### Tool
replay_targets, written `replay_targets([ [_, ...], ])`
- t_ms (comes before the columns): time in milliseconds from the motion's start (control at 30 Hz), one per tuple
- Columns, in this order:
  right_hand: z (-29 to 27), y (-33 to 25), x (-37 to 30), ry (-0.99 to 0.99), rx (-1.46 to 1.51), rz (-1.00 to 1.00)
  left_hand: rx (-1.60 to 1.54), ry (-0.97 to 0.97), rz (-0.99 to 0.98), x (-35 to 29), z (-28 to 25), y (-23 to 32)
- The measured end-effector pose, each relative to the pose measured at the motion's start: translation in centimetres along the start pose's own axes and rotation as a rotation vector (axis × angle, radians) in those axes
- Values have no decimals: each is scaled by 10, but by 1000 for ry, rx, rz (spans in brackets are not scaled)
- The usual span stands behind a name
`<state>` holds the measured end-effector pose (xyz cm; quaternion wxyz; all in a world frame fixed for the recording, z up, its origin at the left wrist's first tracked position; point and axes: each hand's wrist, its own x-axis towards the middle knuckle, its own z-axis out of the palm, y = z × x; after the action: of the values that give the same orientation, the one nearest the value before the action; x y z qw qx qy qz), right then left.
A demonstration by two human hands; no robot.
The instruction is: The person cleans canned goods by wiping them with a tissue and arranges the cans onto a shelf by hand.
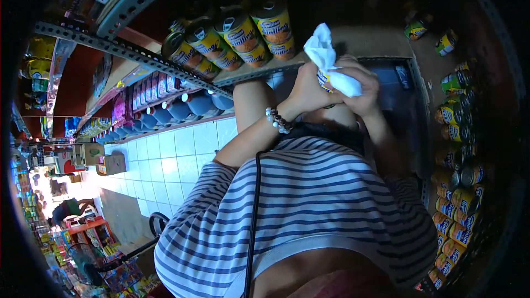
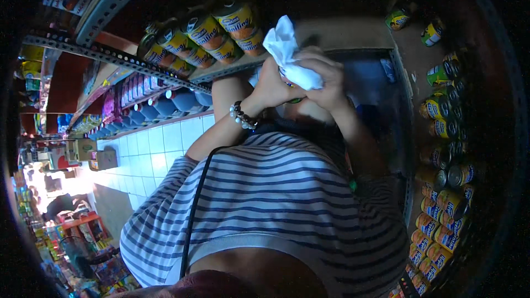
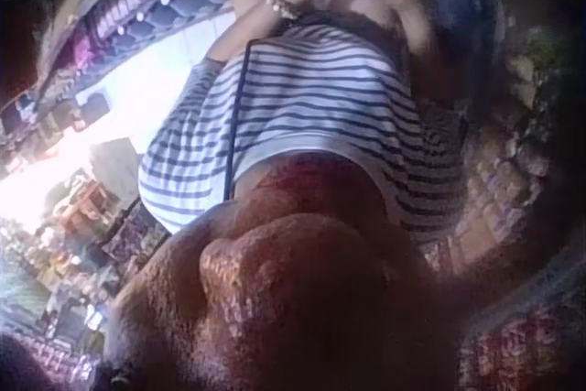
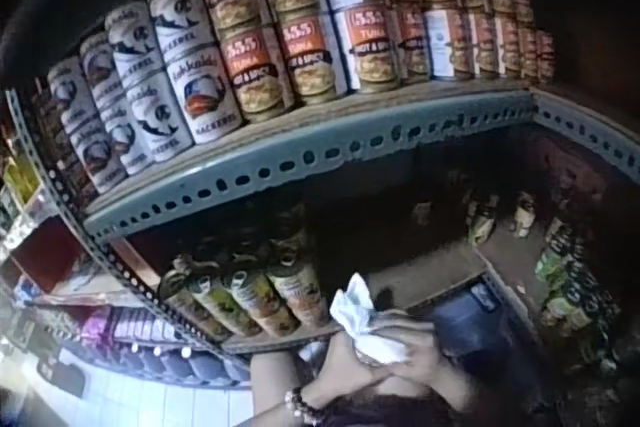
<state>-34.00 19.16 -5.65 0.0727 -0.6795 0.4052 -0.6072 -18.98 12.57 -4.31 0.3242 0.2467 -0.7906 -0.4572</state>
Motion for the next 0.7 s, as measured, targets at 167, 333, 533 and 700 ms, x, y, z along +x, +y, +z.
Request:
replay_targets([
  [167, -3, -9, 23, -17, -31, -104, -207, 18, -30, -3, -2, 7],
  [333, 1, -18, 24, -25, 81, -131, -70, 58, 124, -4, -14, 17],
  [533, 0, 53, 24, 421, -93, -151, 56, 58, 103, 12, -7, -1],
  [700, -36, 122, 52, 359, -558, 113, -32, 45, 70, 32, -7, 5],
])
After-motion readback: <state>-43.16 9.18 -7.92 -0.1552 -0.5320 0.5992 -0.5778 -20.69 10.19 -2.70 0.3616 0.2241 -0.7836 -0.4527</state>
